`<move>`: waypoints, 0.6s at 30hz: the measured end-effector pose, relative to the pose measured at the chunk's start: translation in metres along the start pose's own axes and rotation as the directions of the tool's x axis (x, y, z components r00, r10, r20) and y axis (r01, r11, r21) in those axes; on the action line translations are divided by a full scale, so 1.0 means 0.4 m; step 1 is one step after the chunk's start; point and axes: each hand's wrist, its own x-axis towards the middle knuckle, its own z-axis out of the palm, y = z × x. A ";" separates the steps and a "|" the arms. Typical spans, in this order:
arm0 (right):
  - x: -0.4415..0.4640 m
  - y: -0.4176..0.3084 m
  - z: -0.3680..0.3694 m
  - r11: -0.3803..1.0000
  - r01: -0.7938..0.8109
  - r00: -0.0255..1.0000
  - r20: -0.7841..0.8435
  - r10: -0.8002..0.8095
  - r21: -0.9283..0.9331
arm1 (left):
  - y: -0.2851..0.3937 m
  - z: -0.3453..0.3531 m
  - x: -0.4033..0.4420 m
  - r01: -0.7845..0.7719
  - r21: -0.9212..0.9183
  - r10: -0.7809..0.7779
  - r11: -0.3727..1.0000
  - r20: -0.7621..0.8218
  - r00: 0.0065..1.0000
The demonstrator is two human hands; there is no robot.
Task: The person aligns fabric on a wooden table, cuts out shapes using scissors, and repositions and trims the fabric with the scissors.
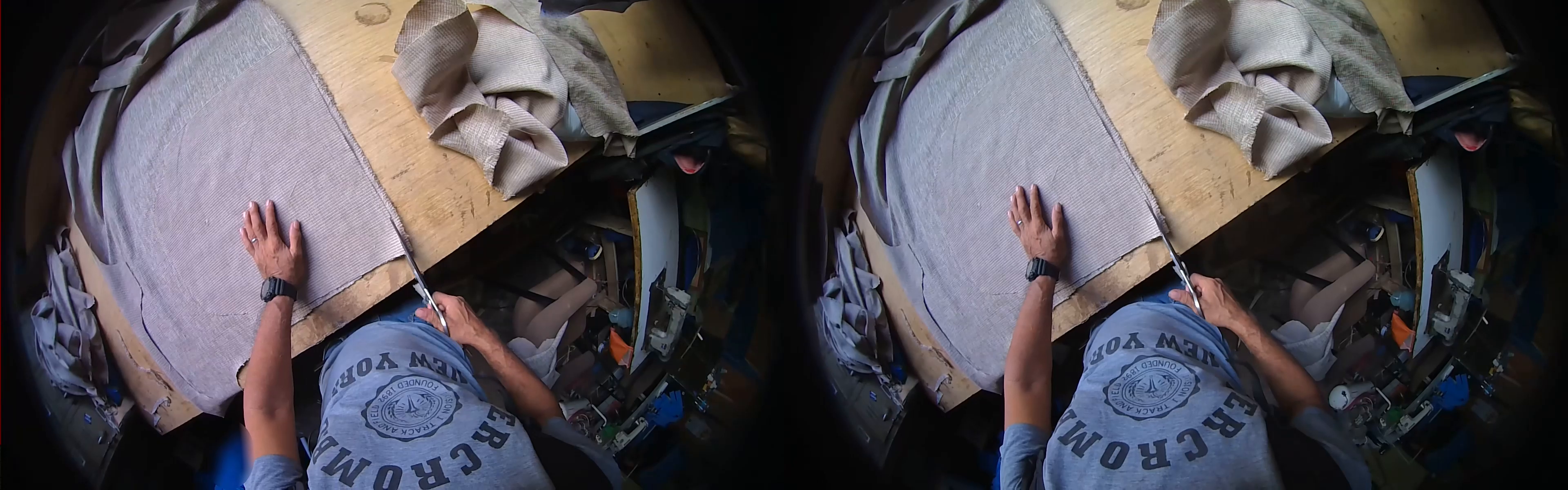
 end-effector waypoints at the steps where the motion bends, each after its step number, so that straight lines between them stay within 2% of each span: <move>1: 0.009 -0.005 0.001 1.000 -0.019 1.000 -0.006 0.019 -0.017 | 0.000 0.000 0.003 0.000 -0.003 0.000 1.000 -0.004 1.000; 3: 0.019 -0.009 0.001 0.999 -0.034 0.999 -0.012 0.033 -0.033 | 0.002 -0.002 0.004 -0.004 0.000 0.004 1.000 -0.007 1.000; 8: 0.019 0.004 0.012 0.998 0.047 0.995 -0.082 -0.050 -0.044 | -0.001 0.001 0.004 -0.003 -0.004 0.003 1.000 -0.010 1.000; 14: 0.022 0.017 0.005 1.000 -0.008 0.999 -0.040 0.008 -0.012 | 0.003 -0.006 0.006 0.002 -0.005 -0.002 1.000 0.006 1.000; 18: 0.038 -0.018 -0.010 1.000 0.009 1.000 -0.015 -0.009 0.007 | 0.003 -0.009 0.007 0.003 -0.001 -0.003 1.000 0.006 1.000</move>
